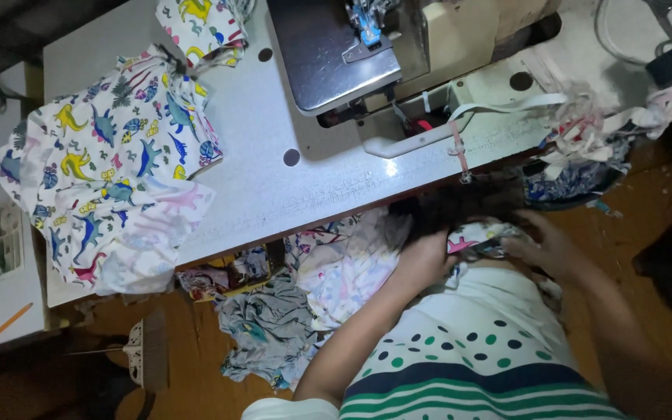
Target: Organizing and inspecting patterned fabric pieces on a sewing table near an overlock machine.
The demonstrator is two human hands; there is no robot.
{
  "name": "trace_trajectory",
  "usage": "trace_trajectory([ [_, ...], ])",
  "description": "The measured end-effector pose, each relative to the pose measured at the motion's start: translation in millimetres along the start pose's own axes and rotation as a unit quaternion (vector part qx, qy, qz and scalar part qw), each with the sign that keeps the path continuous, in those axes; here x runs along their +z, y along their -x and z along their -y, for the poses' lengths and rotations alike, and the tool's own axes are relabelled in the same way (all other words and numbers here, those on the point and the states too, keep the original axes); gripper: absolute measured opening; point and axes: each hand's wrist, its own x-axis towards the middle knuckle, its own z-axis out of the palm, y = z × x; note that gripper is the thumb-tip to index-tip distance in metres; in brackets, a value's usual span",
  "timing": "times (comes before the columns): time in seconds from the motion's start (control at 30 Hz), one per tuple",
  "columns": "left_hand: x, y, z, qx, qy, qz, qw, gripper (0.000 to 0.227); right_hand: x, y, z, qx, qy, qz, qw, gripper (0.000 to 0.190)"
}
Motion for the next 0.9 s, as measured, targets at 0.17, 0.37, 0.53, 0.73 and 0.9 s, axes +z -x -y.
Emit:
trace_trajectory([
  [0.17, -36, -10, -4, -0.147, 0.116, 0.017, 0.982, 0.020, 7, -42, -26, -0.184, 0.017, -0.010, 0.983, 0.064],
  [0.37, -122, 0, -29, -0.245, 0.150, 0.184, 0.940, 0.050, -17, -26, 16, -0.054, -0.009, -0.019, 0.998, 0.033],
  [0.53, -118, -12, 10, -0.179, 0.167, 0.154, 0.957, 0.032, -46, 15, 69, 0.040, 0.060, -0.019, 0.997, 0.037],
  [0.73, -124, -4, -8, -0.257, 0.093, 0.051, 0.961, 0.030, -68, -14, -28, -0.301, 0.206, -0.204, 0.909, 0.023],
  [0.9, -113, 7, -14, -0.125, -0.007, 0.111, 0.986, 0.039, -48, -39, -91, -0.288, 0.280, -0.108, 0.909, 0.033],
])
